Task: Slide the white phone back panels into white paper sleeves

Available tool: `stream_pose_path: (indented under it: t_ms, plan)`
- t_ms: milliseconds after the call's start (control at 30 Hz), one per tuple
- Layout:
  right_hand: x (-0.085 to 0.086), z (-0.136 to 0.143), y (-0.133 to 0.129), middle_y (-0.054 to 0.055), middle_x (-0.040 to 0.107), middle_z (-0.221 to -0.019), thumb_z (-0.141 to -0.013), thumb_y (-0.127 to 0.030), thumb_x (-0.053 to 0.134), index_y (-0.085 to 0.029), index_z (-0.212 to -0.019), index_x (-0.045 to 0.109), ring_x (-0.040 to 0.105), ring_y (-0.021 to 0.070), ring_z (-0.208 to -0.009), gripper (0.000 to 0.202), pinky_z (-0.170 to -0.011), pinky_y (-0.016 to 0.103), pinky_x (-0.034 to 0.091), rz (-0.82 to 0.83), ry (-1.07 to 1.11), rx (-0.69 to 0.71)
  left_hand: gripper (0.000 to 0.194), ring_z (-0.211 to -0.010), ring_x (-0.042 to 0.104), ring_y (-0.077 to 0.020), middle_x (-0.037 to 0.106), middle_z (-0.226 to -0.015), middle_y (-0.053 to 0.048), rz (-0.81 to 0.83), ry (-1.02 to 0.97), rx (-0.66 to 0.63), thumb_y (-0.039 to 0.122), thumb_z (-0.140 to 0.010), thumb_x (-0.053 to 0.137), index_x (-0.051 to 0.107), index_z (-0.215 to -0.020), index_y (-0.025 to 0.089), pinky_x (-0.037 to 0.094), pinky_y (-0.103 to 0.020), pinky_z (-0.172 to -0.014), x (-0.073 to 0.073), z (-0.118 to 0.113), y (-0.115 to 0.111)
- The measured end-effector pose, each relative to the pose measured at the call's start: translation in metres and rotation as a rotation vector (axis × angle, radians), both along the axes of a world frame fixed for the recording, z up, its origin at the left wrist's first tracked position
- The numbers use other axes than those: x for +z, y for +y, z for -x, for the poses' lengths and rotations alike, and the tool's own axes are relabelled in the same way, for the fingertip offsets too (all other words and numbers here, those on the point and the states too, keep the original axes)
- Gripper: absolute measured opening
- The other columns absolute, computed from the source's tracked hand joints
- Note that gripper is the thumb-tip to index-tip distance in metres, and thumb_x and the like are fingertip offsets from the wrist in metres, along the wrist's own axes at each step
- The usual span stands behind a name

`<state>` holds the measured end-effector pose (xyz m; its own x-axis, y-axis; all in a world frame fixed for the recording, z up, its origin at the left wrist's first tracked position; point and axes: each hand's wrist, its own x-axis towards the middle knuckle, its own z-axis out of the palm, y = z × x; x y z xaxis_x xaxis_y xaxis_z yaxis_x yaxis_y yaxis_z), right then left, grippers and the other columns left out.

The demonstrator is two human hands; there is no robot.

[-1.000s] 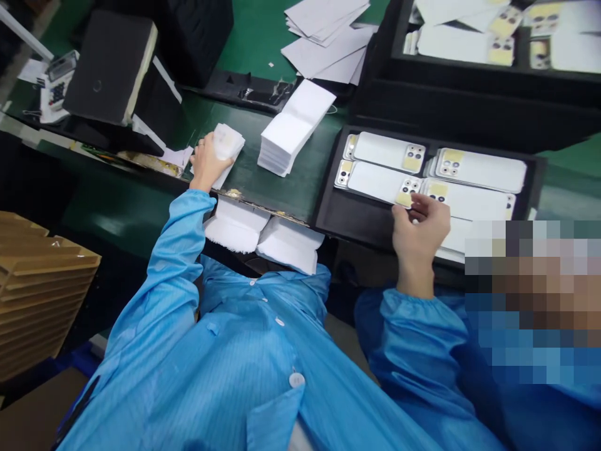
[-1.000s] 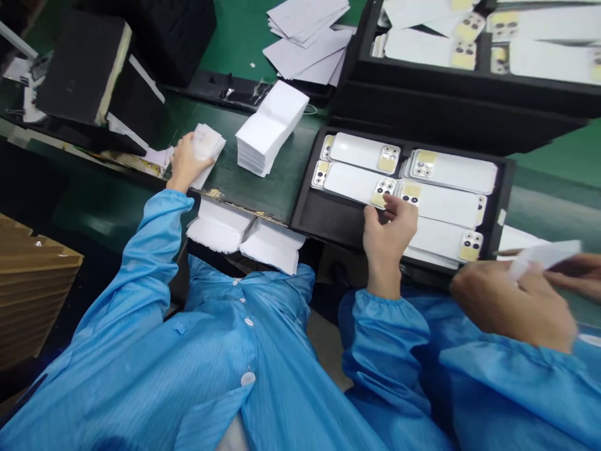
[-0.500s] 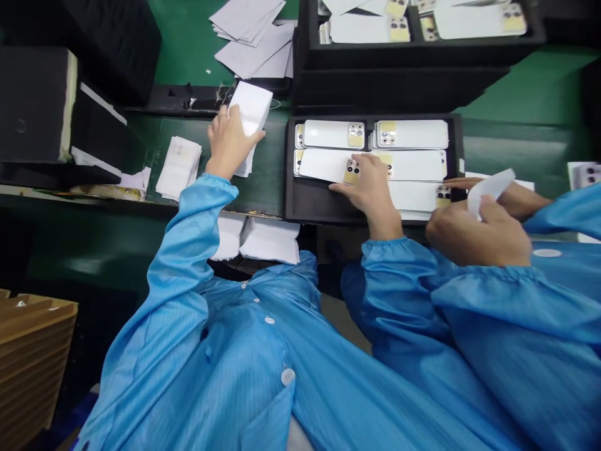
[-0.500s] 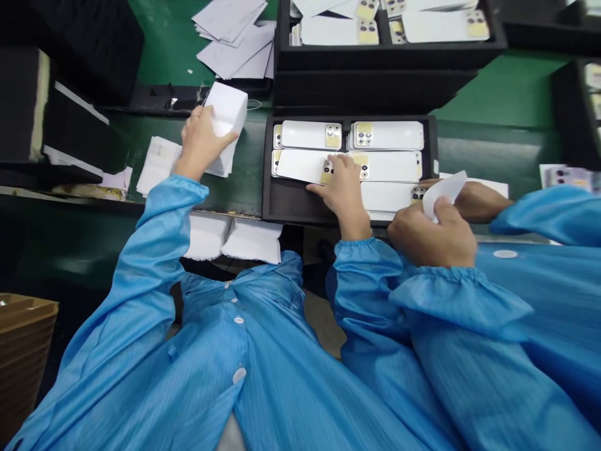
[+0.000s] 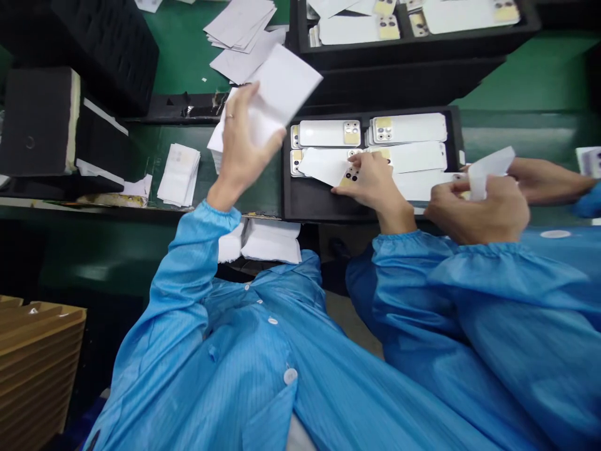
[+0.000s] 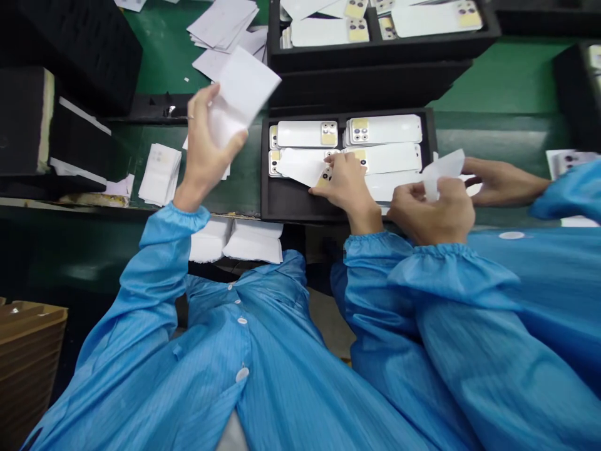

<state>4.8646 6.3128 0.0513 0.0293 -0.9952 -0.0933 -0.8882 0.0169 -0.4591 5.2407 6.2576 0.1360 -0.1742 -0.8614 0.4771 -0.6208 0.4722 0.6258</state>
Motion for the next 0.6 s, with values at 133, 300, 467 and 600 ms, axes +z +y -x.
stream_pose_path:
  t_ms: [133,300,467,600]
  plan:
    - [-0.007,0.000,-0.003,0.018,0.063,-0.146,-0.072,-0.035,0.104,-0.023,-0.145,0.062,0.053,0.0458,-0.142,0.085,-0.127,0.068,0.041,0.026,0.004,-0.021,0.103,-0.174,0.041,-0.0421,0.050,-0.181,-0.013,-0.142,0.005,-0.206,0.076,-0.093,0.087,0.038,-0.177,0.040,0.036,-0.064,-0.147,-0.023,0.031,0.050]
    - [-0.014,0.000,-0.001,0.018,0.058,-0.154,-0.066,-0.028,0.109,-0.022,-0.143,0.064,0.056,0.0454,-0.141,0.089,-0.127,0.068,0.047,0.071,-0.009,-0.047,0.108,-0.168,0.048,-0.0452,0.052,-0.175,-0.019,-0.279,-0.059,-0.286,0.082,-0.088,0.091,0.049,-0.173,0.030,0.042,-0.067,-0.142,-0.067,0.040,0.054]
    - [-0.012,0.003,-0.001,0.022,0.060,-0.158,-0.069,-0.031,0.114,-0.016,-0.159,0.059,0.057,0.0410,-0.141,0.106,-0.129,0.063,0.047,0.054,0.011,-0.071,0.095,-0.172,0.047,-0.0424,0.055,-0.177,-0.018,-0.297,-0.061,-0.186,0.083,-0.094,0.085,0.055,-0.168,0.031,0.039,-0.065,-0.145,-0.070,0.044,0.043]
    - [-0.012,0.009,-0.001,0.021,0.061,-0.156,-0.066,-0.039,0.113,-0.015,-0.153,0.065,0.059,0.0442,-0.143,0.102,-0.132,0.067,0.047,0.039,-0.037,-0.068,0.088,-0.180,0.039,-0.0363,0.052,-0.184,-0.011,-0.164,-0.008,-0.017,0.080,-0.101,0.079,0.050,-0.172,0.036,0.034,-0.060,-0.150,-0.029,0.046,0.034]
